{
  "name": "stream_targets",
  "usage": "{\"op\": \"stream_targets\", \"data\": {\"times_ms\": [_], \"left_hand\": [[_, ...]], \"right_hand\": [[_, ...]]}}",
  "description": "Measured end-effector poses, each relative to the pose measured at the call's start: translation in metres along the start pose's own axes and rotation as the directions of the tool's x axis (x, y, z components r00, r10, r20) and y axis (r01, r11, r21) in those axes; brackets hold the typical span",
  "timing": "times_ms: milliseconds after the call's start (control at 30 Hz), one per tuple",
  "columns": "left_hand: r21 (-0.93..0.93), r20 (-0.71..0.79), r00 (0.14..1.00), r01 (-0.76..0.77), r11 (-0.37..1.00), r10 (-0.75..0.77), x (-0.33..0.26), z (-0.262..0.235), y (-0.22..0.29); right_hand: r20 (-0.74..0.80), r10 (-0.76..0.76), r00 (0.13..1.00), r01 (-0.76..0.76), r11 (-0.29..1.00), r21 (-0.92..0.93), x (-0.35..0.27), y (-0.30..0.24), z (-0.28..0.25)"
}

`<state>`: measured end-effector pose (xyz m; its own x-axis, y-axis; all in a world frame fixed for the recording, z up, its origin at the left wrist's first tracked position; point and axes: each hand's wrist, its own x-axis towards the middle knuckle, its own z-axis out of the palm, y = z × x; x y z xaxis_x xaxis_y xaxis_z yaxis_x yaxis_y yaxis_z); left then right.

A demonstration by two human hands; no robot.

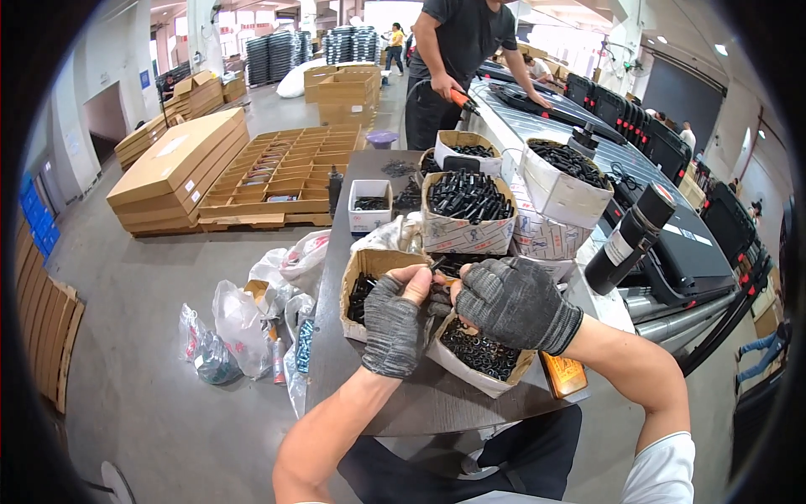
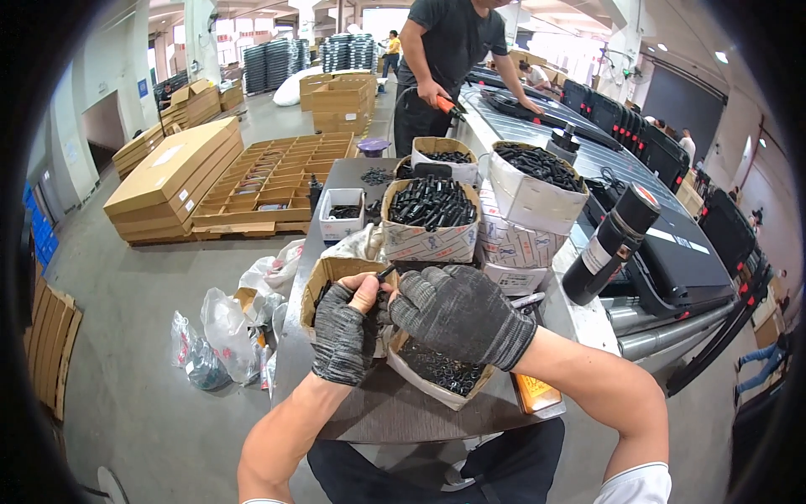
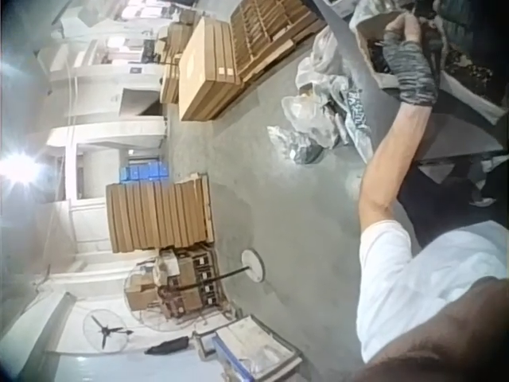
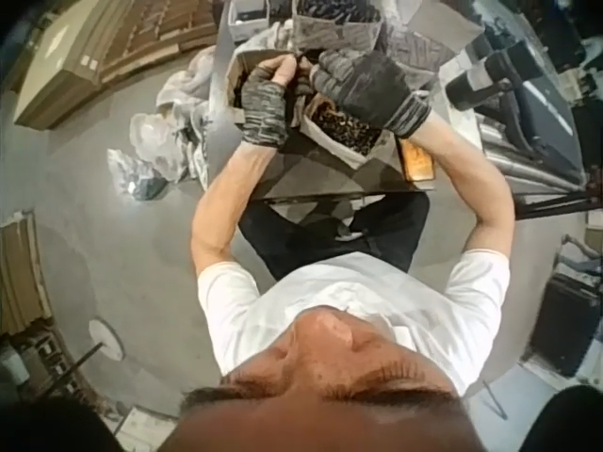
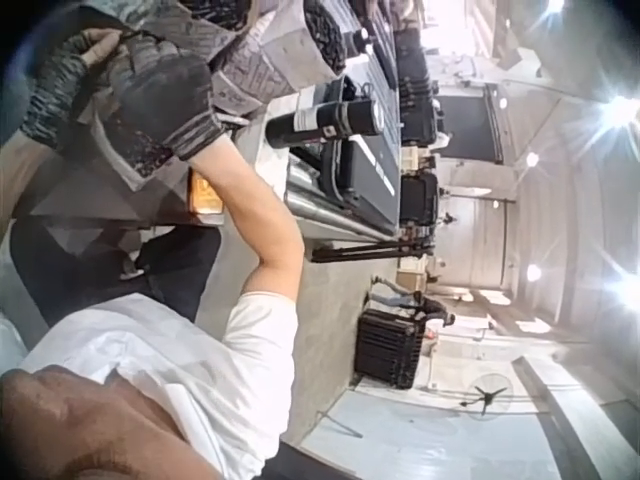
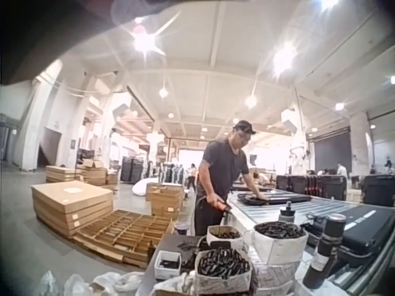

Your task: Placing panels on a conveyor belt and sorting small plastic components at a workbench.

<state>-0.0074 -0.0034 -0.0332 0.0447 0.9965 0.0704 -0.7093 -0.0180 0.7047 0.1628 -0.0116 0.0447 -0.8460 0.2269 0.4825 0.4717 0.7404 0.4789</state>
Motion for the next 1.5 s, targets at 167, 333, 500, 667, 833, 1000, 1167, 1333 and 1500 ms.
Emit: {"op": "stream_targets", "data": {"times_ms": [167, 333, 500, 667, 833, 1000, 1167, 1333, 1500], "left_hand": [[0.016, -0.029, 0.999, 0.016, 1.0, -0.016, -0.001, -0.001, 0.004], [0.016, -0.066, 0.998, 0.011, 1.0, -0.01, -0.001, -0.003, 0.005], [0.044, -0.071, 0.997, 0.025, 0.999, -0.022, 0.001, -0.004, 0.006], [-0.072, -0.057, 0.994, 0.086, 0.994, -0.09, 0.0, -0.001, 0.01], [-0.133, -0.034, 0.996, 0.079, 0.988, -0.085, 0.003, -0.005, 0.004], [-0.085, -0.037, 0.995, 0.092, 0.992, -0.096, 0.002, -0.005, 0.001], [-0.001, -0.006, 0.999, 0.054, 0.999, -0.054, 0.001, -0.005, -0.002], [0.041, -0.064, 0.998, -0.013, 0.999, 0.015, 0.003, -0.007, -0.005], [0.139, -0.058, 0.996, -0.066, 0.988, 0.075, -0.001, -0.004, -0.004]], "right_hand": [[0.146, -0.032, 0.989, 0.047, 0.994, -0.099, 0.008, -0.006, -0.003], [0.11, -0.042, 0.993, 0.056, 0.99, -0.126, 0.011, -0.004, -0.003], [0.18, 0.017, 0.984, -0.008, 0.999, -0.051, 0.011, 0.002, -0.012], [0.351, 0.166, 0.921, -0.191, 0.981, 0.037, 0.0, 0.005, -0.02], [0.707, 0.196, 0.679, -0.42, 0.894, 0.155, -0.013, 0.015, -0.021], [0.325, 0.404, 0.855, -0.518, 0.671, 0.53, 0.006, 0.0, -0.018], [0.162, 0.431, 0.888, -0.43, 0.648, 0.629, 0.017, -0.003, 0.0], [0.1, 0.392, 0.915, -0.386, 0.771, 0.506, 0.024, -0.005, 0.003], [0.644, 0.472, 0.601, -0.7, -0.078, 0.71, 0.022, 0.005, 0.002]]}}
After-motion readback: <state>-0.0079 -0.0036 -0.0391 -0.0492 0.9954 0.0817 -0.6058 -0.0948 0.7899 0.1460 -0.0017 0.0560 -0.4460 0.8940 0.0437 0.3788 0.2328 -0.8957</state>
